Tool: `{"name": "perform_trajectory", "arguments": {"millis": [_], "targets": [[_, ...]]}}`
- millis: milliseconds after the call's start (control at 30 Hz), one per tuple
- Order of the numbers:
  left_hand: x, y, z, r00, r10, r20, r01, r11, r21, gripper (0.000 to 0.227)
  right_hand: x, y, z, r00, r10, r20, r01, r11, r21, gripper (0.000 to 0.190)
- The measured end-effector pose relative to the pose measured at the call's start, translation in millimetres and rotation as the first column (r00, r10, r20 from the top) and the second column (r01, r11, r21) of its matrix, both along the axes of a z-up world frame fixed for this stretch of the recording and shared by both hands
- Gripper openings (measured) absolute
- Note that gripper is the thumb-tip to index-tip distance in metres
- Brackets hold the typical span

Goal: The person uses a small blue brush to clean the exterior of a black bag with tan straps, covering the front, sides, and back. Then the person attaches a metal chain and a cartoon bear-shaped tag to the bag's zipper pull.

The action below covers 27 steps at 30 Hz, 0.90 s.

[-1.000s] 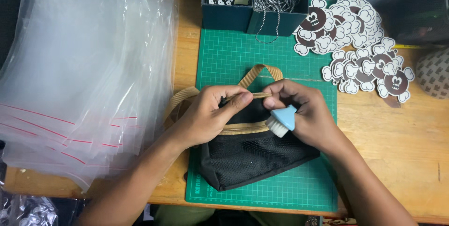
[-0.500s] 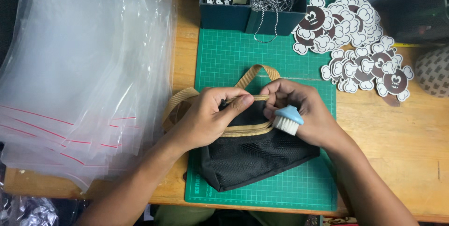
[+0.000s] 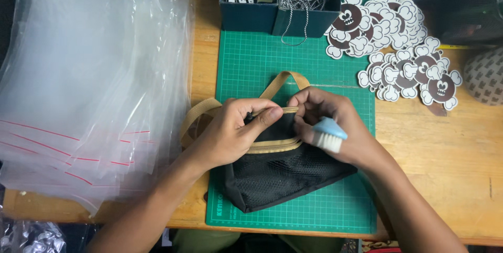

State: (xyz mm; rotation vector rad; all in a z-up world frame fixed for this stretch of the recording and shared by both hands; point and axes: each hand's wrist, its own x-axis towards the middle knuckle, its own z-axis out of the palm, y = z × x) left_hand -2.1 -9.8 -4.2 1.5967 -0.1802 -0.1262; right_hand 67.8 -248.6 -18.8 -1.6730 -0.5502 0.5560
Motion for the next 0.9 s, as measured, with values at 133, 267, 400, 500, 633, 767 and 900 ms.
{"name": "perform_trajectory", "arguments": {"millis": [133, 267, 400, 500, 633, 767, 900], "targets": [[-1, -1, 8, 1.000, -0.008, -0.005, 0.007, 1.000, -0.005, 0.032, 5, -7, 12, 0.997, -0.031, 0.071, 0.035, 0.998, -0.061, 0.022], [-4, 1, 7, 0.997, 0.008, -0.076, -0.001, 0.996, 0.092, 0.038, 19, -36, 49, 0.993, 0.025, 0.114, -0.009, 0.990, -0.137, 0.052], [-4, 3, 10, 0.995, -0.017, -0.096, 0.018, 1.000, 0.014, 0.037, 16, -51, 43, 0.965, -0.140, 0.220, 0.161, 0.984, -0.080, 0.043], [-2, 5, 4, 0.994, -0.030, -0.106, 0.035, 0.998, 0.053, 0.036, 9, -31, 55, 0.986, 0.027, 0.165, 0.013, 0.971, -0.241, 0.026], [-4, 8, 0, 0.999, 0.019, -0.038, -0.009, 0.971, 0.238, 0.049, 19, -46, 57, 0.887, 0.008, 0.461, 0.235, 0.852, -0.467, 0.014], [-3, 5, -9, 0.939, 0.039, 0.341, -0.262, 0.723, 0.640, 0.033, 20, -42, 51, 0.923, -0.018, 0.384, 0.186, 0.895, -0.405, 0.013], [-4, 10, -18, 0.956, -0.019, 0.293, -0.225, 0.596, 0.771, 0.028, 33, -52, 40, 0.884, 0.040, 0.466, 0.260, 0.788, -0.559, 0.015]]}}
